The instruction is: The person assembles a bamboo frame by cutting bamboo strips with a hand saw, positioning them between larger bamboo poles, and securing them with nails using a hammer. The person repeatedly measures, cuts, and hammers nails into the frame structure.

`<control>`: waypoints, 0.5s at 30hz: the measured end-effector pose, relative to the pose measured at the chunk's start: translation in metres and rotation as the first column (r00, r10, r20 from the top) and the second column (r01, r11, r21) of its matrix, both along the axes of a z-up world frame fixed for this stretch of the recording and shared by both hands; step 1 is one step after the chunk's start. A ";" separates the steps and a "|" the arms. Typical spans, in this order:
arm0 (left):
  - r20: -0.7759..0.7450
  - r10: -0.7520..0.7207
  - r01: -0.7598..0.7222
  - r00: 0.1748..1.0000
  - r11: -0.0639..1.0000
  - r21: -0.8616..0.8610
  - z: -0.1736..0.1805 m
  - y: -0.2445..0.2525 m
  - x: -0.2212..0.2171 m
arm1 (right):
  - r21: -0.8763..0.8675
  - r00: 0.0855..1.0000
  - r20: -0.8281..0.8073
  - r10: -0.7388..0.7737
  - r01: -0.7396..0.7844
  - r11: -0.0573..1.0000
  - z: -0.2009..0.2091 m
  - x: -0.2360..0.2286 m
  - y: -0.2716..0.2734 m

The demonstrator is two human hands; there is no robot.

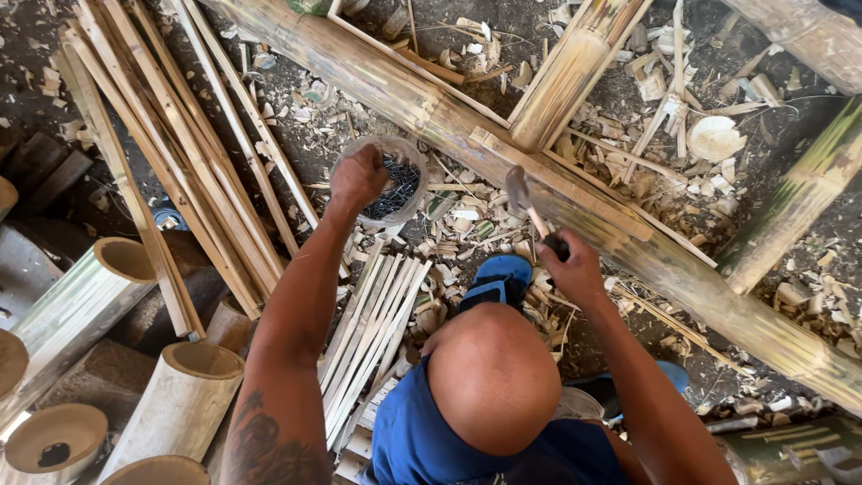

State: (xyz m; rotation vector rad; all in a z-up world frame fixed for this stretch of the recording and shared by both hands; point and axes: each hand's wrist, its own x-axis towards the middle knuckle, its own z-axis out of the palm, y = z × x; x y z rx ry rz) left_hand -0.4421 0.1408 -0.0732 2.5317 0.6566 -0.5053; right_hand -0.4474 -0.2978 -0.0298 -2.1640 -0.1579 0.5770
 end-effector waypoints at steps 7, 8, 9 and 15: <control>0.682 0.100 0.139 0.724 0.948 -0.287 0.011 -0.074 0.044 | 0.062 0.996 0.047 -0.072 0.069 0.996 0.016 0.001 0.017; 0.736 0.125 0.183 0.666 0.928 -0.324 0.007 -0.089 0.056 | 0.062 0.996 0.035 -0.082 0.080 0.995 0.018 0.001 0.018; 0.782 0.153 0.229 0.604 0.907 -0.354 0.002 -0.101 0.068 | 0.063 0.996 0.022 -0.092 0.091 0.994 0.020 0.001 0.017; 0.764 0.146 0.238 0.628 0.899 -0.368 -0.022 -0.130 0.097 | 0.081 0.991 -0.073 -0.110 0.116 0.990 0.027 0.002 0.012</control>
